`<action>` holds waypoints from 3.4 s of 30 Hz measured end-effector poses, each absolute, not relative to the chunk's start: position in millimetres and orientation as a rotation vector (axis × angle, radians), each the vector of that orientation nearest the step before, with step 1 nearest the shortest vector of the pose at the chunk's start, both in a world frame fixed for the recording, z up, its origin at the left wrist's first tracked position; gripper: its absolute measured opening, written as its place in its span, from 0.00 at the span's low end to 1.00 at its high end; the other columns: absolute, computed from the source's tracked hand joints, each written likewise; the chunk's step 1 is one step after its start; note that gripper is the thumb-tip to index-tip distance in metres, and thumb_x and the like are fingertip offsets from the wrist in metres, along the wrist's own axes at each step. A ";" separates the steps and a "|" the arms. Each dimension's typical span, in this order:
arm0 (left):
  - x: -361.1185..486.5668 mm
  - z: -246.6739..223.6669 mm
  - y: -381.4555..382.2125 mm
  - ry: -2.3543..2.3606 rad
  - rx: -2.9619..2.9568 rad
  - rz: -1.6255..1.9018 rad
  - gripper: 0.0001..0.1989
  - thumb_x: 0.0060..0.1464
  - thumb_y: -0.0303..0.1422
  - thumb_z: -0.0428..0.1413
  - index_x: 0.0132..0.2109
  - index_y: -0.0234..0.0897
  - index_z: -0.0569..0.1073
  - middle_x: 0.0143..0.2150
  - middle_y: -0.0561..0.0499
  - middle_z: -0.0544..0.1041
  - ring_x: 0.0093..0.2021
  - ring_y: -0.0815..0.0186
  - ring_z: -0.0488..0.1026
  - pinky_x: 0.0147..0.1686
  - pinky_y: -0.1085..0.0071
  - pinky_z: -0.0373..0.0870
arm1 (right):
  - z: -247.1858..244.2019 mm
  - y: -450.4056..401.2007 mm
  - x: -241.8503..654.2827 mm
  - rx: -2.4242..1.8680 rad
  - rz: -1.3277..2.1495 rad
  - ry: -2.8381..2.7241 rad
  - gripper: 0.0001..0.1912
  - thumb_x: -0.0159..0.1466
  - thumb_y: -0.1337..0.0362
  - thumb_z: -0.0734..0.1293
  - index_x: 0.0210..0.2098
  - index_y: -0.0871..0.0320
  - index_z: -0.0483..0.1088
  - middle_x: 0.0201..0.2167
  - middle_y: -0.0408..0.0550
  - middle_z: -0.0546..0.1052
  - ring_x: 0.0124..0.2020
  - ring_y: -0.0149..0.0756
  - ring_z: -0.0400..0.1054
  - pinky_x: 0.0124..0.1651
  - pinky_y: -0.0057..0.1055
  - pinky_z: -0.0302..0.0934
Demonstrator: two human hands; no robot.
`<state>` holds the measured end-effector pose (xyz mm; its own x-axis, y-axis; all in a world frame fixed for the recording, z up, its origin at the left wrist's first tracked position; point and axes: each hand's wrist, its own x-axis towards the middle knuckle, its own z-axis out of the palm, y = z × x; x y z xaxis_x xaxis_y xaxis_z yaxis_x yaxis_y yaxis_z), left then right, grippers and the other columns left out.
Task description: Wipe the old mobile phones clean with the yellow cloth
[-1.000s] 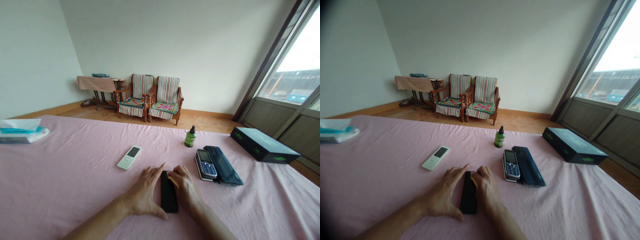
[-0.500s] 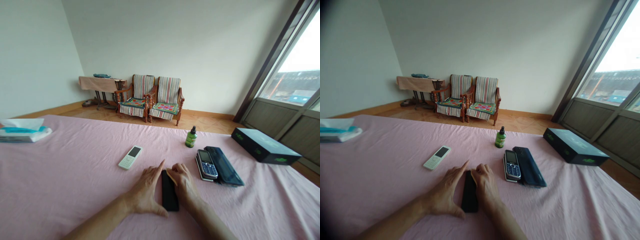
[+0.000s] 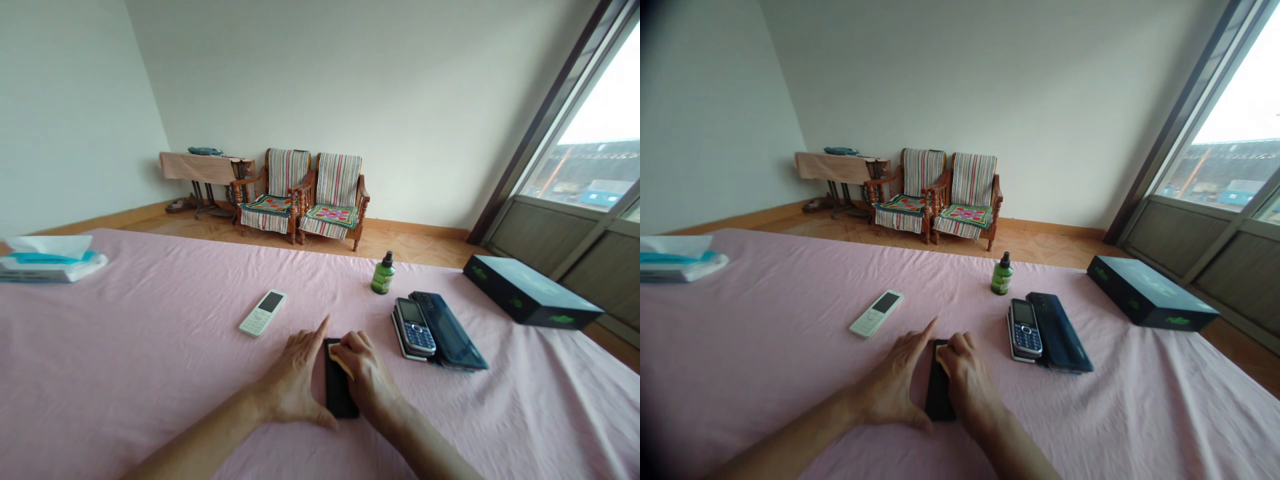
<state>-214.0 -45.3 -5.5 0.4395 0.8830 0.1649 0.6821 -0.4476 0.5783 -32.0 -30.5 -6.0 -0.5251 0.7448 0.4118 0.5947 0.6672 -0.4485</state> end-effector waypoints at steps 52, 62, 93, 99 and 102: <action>-215.4 -10.9 -43.7 1.318 2.311 0.696 0.71 0.29 0.42 0.71 0.68 0.44 0.29 0.56 0.41 0.63 0.54 0.46 0.62 0.56 0.48 0.55 | -28.3 -85.8 -11.2 -0.847 0.297 -2.350 0.12 0.67 0.72 0.58 0.37 0.52 0.71 0.30 0.45 0.72 0.32 0.35 0.65 0.32 0.27 0.64; -215.2 -6.5 -44.3 1.329 2.278 0.609 0.72 0.29 0.49 0.70 0.68 0.44 0.29 0.63 0.37 0.58 0.60 0.40 0.56 0.58 0.40 0.48 | -8.4 -36.4 -13.1 -1.009 0.344 -2.315 0.12 0.66 0.75 0.59 0.39 0.56 0.72 0.35 0.48 0.69 0.37 0.37 0.63 0.37 0.30 0.62; -214.9 -4.7 -44.6 1.342 2.256 0.629 0.72 0.26 0.48 0.71 0.69 0.45 0.31 0.61 0.38 0.60 0.59 0.41 0.58 0.57 0.41 0.50 | -41.7 -92.5 4.7 -1.197 0.622 -1.967 0.09 0.67 0.63 0.60 0.32 0.54 0.70 0.26 0.43 0.70 0.26 0.31 0.69 0.26 0.21 0.66; -216.4 -6.9 -44.5 1.311 2.294 0.617 0.74 0.27 0.48 0.71 0.68 0.45 0.26 0.62 0.36 0.57 0.60 0.39 0.55 0.57 0.38 0.47 | -1.0 -50.2 0.7 -1.015 0.381 -2.144 0.15 0.66 0.73 0.56 0.41 0.55 0.74 0.36 0.50 0.68 0.36 0.37 0.66 0.38 0.32 0.64; -217.1 -8.8 -44.6 1.312 2.296 0.613 0.74 0.28 0.49 0.70 0.68 0.44 0.25 0.62 0.36 0.58 0.60 0.39 0.56 0.58 0.39 0.47 | -2.7 -32.8 -12.0 -1.016 0.343 -2.229 0.14 0.65 0.75 0.58 0.38 0.56 0.74 0.34 0.49 0.68 0.35 0.37 0.64 0.36 0.31 0.62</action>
